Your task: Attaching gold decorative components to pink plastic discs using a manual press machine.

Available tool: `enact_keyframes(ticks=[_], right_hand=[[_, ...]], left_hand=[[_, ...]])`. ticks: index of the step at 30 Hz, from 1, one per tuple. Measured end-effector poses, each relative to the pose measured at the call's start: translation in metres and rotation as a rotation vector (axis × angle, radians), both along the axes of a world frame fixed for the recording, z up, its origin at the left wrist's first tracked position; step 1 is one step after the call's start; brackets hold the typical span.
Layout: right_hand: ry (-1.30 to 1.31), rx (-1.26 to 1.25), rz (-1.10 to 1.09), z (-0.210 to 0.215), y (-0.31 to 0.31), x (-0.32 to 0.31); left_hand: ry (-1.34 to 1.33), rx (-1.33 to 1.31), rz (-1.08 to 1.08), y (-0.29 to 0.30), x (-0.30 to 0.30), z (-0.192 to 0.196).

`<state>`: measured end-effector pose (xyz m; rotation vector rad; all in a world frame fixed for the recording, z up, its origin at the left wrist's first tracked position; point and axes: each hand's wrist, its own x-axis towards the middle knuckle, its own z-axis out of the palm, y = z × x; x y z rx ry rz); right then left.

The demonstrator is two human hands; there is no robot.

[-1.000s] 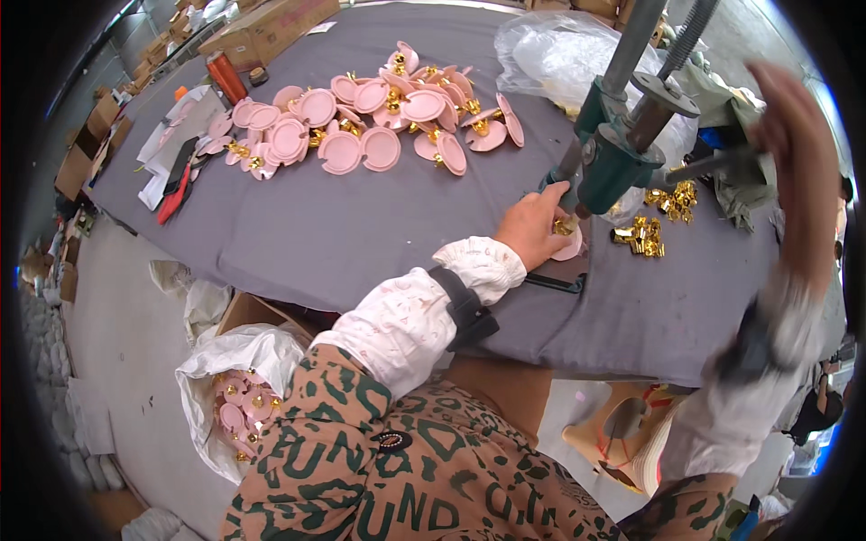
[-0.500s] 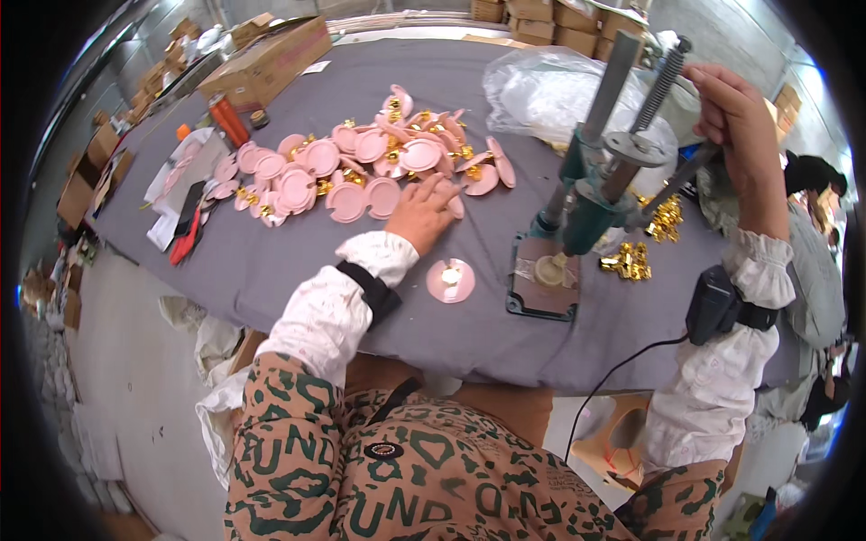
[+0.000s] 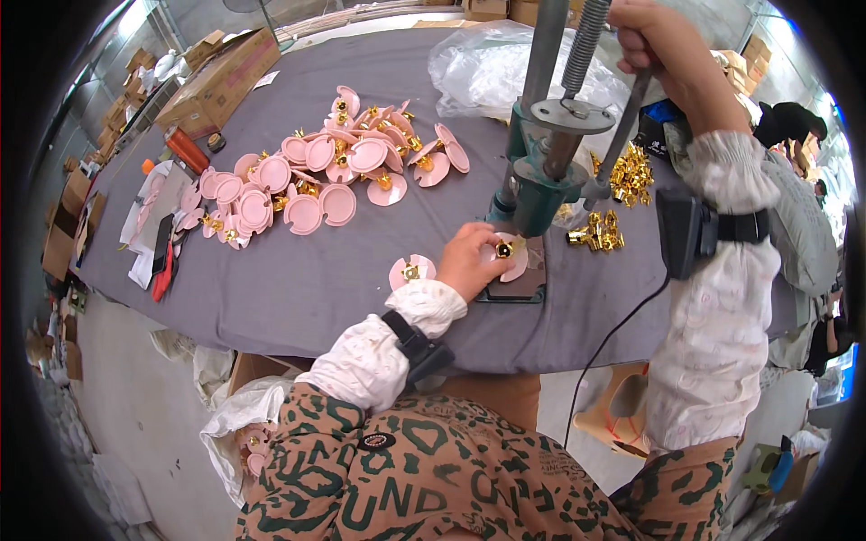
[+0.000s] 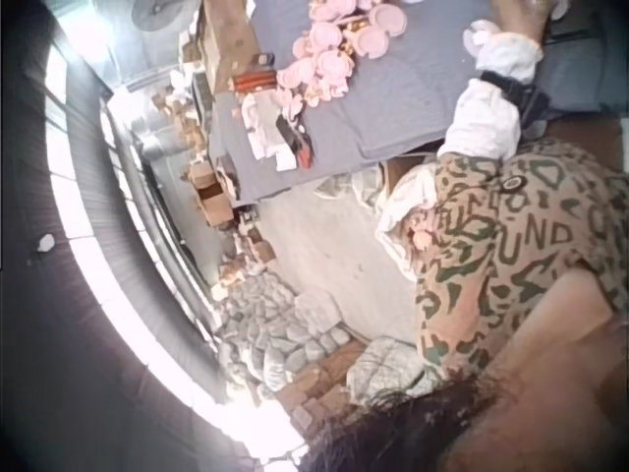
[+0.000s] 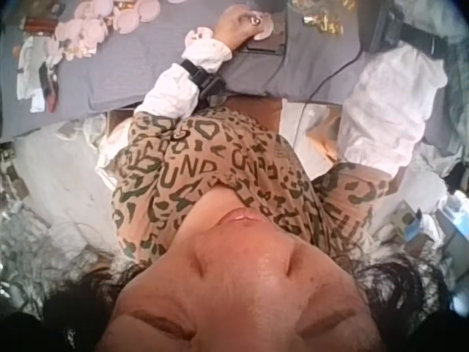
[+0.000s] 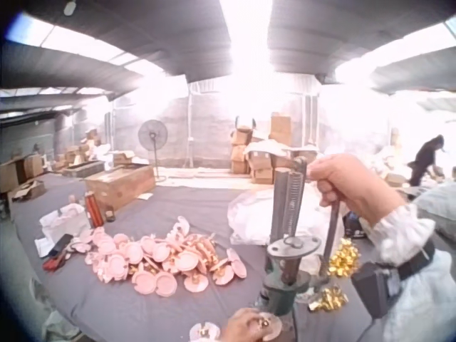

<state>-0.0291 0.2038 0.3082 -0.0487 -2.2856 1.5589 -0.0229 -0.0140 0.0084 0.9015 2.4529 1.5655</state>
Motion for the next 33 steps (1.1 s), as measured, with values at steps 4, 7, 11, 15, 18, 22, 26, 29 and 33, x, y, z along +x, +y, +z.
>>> enact_keyframes(ticks=[4, 7, 11, 15, 18, 22, 26, 29, 33], right_hand=[[-0.063, -0.015, -0.063, 0.007, 0.000, -0.013], [0.029, 0.099, -0.075, -0.003, 0.010, 0.007], [0.369, 0.138, -0.296, -0.061, -0.053, 0.119], [0.538, 0.526, -0.053, -0.188, -0.059, 0.207], [0.471, 0.668, -0.021, -0.194, -0.061, 0.208], [0.321, 0.221, -0.121, -0.102, -0.048, 0.172], [0.145, 0.242, 0.042, -0.005, -0.013, 0.046], [-0.001, 0.022, 0.025, -0.001, 0.041, -0.005], [0.000, -0.046, 0.139, -0.013, 0.026, -0.036]], left_hand=[[0.221, -0.041, 0.070, 0.020, 0.000, -0.009], [0.216, -0.074, 0.061, 0.023, 0.003, -0.006], [0.266, -0.083, 0.083, 0.009, 0.000, -0.007], [0.309, -0.011, 0.084, 0.016, 0.003, -0.002], [0.202, 0.035, -0.038, 0.018, 0.005, 0.004], [0.223, 0.025, 0.056, 0.014, 0.002, 0.005], [0.162, 0.038, 0.091, 0.018, 0.008, 0.002], [-0.022, 0.235, 0.088, 0.019, 0.013, 0.003], [-0.214, -0.110, 0.063, -0.093, -0.004, 0.059]])
